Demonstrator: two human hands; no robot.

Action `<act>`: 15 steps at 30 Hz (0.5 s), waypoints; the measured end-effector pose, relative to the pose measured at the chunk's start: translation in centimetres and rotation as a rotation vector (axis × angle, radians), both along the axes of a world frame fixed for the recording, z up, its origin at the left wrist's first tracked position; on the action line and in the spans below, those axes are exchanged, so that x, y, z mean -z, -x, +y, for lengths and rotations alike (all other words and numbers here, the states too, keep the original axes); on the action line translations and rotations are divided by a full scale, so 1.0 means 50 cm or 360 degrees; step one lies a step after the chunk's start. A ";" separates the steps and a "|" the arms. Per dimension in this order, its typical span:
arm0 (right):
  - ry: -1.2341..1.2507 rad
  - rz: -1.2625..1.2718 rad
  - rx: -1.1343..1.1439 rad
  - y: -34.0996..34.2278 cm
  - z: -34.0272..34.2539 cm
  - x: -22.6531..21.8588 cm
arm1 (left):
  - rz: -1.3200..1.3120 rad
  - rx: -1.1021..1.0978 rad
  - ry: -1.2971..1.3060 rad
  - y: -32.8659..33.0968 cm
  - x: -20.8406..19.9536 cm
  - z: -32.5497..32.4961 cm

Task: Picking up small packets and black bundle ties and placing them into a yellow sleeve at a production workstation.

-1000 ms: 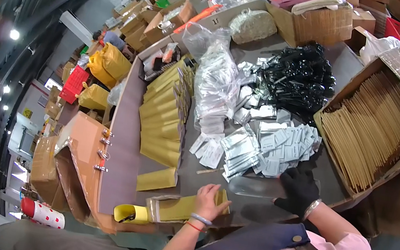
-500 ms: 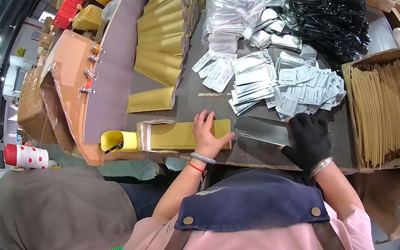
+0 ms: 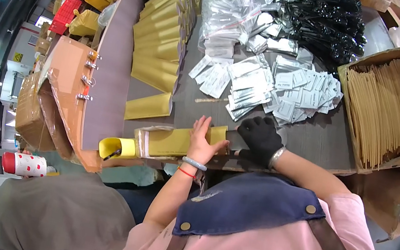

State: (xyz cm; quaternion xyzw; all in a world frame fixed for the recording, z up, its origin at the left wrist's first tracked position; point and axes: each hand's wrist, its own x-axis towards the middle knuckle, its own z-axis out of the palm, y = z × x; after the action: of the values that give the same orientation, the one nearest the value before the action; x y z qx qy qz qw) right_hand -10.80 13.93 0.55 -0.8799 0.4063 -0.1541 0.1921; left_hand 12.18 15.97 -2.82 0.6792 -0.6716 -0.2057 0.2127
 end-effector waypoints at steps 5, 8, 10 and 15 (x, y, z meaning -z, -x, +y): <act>0.0191 -0.0271 0.0332 0.063 -0.011 -0.021 | 0.0074 -0.0057 0.0451 -0.022 0.003 -0.165; 0.0183 -0.0289 0.0772 0.185 -0.017 -0.036 | -0.0233 -0.0110 0.0357 -0.001 0.017 -0.233; 0.0116 -0.0170 0.1177 0.277 -0.018 -0.052 | -0.0426 -0.0110 0.0179 -0.003 0.014 -0.263; 0.0502 -0.0043 0.1934 0.603 0.017 0.027 | -0.0181 -0.0203 -0.0077 -0.030 0.009 -0.287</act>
State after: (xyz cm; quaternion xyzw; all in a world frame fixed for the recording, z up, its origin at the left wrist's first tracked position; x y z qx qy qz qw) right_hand -40.96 14.78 -0.81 -0.5076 0.8038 -0.3049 -0.0568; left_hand 13.69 1.61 -3.29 0.7361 -0.6329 -0.1689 0.1705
